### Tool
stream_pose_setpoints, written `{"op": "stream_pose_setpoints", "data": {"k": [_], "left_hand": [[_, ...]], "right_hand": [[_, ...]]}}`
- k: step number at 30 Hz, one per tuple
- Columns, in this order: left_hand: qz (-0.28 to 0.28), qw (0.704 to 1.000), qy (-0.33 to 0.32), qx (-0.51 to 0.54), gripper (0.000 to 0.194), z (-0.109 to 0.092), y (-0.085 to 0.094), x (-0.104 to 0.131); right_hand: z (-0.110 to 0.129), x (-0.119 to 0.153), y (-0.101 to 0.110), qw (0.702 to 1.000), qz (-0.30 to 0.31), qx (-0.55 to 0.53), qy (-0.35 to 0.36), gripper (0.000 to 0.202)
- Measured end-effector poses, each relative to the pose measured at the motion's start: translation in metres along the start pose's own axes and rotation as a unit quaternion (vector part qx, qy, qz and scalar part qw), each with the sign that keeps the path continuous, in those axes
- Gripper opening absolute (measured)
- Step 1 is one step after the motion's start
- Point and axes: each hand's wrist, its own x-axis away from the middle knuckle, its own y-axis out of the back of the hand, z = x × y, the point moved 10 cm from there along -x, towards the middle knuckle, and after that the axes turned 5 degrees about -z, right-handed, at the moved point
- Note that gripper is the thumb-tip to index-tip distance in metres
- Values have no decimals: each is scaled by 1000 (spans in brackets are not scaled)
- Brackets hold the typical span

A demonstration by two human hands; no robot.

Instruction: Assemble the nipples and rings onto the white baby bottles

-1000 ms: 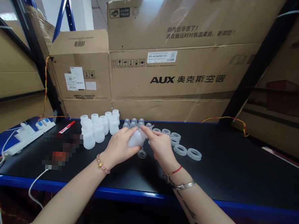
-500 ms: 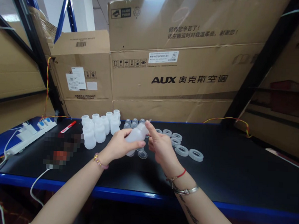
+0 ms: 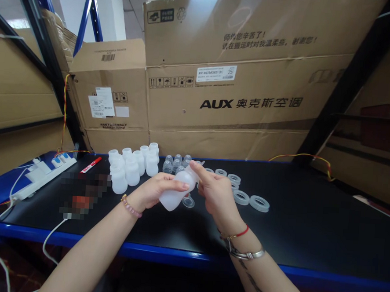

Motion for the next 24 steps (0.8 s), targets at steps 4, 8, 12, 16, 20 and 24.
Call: {"op": "stream_pose_setpoints", "data": {"k": [4, 8, 12, 16, 20, 24], "left_hand": [[-34, 993, -49, -104, 40, -5, 5, 1], [-123, 952, -116, -253, 39, -15, 12, 3], [-207, 882, -192, -377, 32, -31, 13, 11], [-193, 890, -181, -372, 36, -27, 13, 8], [-92, 961, -119, -233, 45, -12, 11, -1], [-10, 995, -76, -71, 46, -6, 2, -3]], "right_hand": [[0, -3, 0, 999, 11, 42, 2, 45], [-8, -4, 0, 998, 9, 49, -33, 39], [-13, -6, 1, 997, -3, 52, -52, 37], [-18, -10, 3, 996, -9, 68, -58, 40], [-19, -14, 6, 997, -29, 47, -51, 52], [-21, -15, 8, 996, -47, 37, -59, 60]]}}
